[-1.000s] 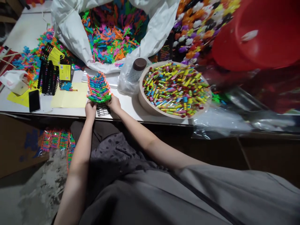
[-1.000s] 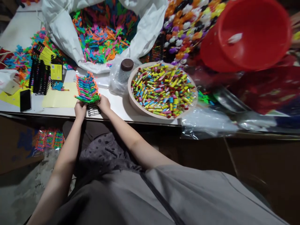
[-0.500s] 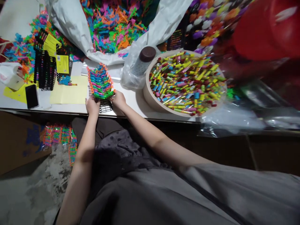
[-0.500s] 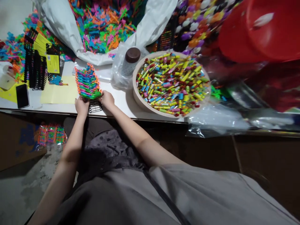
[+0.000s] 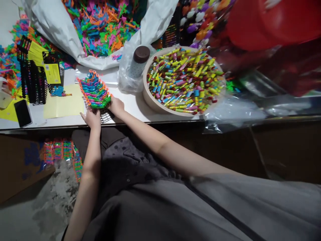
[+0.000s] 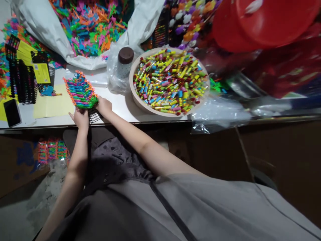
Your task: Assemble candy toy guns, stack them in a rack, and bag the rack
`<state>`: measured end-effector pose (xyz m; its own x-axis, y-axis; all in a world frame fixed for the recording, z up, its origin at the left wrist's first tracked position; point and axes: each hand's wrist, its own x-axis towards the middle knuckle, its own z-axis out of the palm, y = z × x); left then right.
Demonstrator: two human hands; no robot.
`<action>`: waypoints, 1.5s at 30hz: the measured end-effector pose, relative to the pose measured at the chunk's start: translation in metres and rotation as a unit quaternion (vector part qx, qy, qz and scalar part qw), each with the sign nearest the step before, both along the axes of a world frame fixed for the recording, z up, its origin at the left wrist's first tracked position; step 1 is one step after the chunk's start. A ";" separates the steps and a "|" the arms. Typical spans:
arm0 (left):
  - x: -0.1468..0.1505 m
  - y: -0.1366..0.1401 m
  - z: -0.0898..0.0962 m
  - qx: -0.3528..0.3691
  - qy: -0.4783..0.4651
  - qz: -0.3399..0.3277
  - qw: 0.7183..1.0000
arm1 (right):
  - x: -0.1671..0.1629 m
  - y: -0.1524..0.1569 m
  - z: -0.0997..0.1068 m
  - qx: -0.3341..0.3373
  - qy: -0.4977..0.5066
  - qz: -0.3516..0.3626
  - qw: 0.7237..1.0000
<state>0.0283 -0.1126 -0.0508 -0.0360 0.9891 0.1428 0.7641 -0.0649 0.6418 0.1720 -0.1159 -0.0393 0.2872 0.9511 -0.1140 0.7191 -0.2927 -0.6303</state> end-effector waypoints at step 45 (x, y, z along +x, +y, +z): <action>0.006 -0.041 -0.039 0.050 -0.192 0.159 0.967 | -0.028 -0.043 -0.048 0.158 0.233 -0.086 0.956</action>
